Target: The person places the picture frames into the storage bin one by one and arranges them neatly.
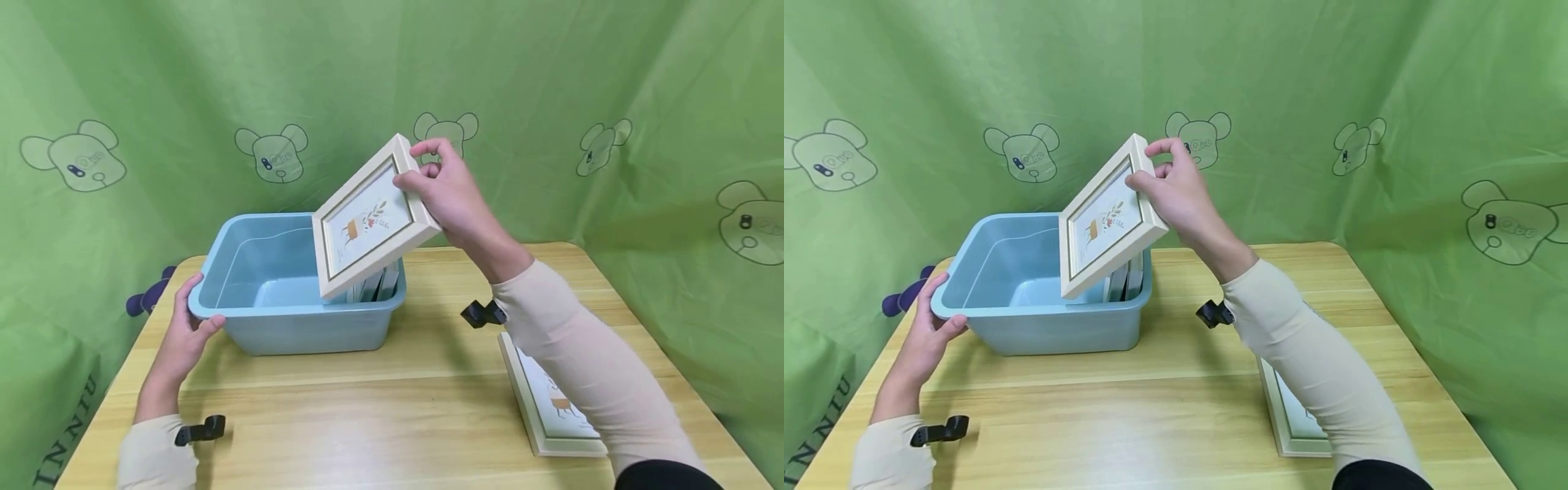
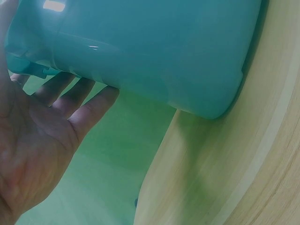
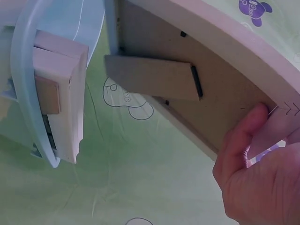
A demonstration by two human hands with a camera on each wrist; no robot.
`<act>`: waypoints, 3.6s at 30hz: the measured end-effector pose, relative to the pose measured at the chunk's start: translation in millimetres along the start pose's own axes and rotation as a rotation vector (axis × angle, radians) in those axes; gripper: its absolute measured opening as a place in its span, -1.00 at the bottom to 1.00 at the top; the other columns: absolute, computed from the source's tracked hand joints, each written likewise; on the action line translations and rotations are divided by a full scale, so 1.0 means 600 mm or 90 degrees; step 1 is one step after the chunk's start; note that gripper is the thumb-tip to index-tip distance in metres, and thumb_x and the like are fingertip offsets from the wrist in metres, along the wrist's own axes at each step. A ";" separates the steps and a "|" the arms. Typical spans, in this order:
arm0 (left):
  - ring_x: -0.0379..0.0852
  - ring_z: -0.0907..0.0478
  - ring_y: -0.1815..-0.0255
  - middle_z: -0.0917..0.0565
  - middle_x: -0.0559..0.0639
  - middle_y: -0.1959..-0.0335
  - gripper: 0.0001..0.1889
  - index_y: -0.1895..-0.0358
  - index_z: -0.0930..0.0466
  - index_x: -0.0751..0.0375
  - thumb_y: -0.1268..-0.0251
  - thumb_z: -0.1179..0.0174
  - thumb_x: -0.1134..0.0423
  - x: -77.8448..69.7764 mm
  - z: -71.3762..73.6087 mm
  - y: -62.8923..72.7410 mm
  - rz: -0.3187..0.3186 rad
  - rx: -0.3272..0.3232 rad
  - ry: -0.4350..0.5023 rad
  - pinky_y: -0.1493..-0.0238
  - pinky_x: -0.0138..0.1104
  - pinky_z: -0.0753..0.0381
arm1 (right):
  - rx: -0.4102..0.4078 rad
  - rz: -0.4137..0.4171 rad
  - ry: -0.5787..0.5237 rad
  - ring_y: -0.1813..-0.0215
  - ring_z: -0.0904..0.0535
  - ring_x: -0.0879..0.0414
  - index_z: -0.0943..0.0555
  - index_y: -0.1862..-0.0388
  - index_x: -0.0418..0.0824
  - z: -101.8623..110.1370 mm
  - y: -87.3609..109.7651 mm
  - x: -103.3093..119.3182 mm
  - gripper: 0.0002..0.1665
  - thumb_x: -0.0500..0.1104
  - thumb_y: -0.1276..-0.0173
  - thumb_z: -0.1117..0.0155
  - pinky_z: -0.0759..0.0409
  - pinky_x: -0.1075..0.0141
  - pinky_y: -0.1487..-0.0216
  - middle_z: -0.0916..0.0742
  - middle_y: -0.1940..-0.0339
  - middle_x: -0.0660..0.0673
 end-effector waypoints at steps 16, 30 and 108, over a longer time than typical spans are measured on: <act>-0.39 -0.22 -0.25 -0.04 0.36 -0.45 -0.17 -0.53 0.16 -0.12 -0.35 -0.11 0.40 0.001 -0.002 -0.004 -0.005 -0.001 -0.001 -0.12 -0.73 -0.32 | 0.032 -0.048 0.065 0.25 -0.66 -0.01 -0.28 -0.14 -0.09 -0.042 -0.043 -0.039 -0.41 -0.26 -0.20 -0.33 -0.74 0.19 0.25 -0.57 0.17 -0.18; -0.37 -0.21 -0.28 -0.03 0.32 -0.47 -0.17 -0.53 0.16 -0.14 -0.36 -0.11 0.40 0.001 0.000 -0.004 -0.004 -0.002 -0.008 -0.13 -0.73 -0.31 | 0.056 -0.085 0.067 0.44 -0.61 0.09 -0.24 -0.13 -0.06 -0.070 -0.067 -0.074 -0.36 -0.18 -0.19 -0.40 -0.62 0.31 0.52 -0.63 0.22 -0.18; -0.29 -0.21 -0.33 -0.06 0.34 -0.46 -0.17 -0.53 0.15 -0.15 -0.35 -0.14 0.36 0.002 0.007 -0.008 -0.001 0.001 -0.028 -0.17 -0.74 -0.27 | 0.082 0.051 0.831 0.42 -0.53 0.00 -0.41 -0.22 -0.16 -0.174 -0.088 -0.152 -0.41 -0.04 -0.18 -0.10 -0.51 0.18 0.57 -0.58 0.50 -0.09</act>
Point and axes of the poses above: each hand's wrist, its own y-axis away from the middle knuckle, its own z-axis out of the back of the hand, x = y × z, the point moved 10 cm from there along -y, towards the middle knuckle
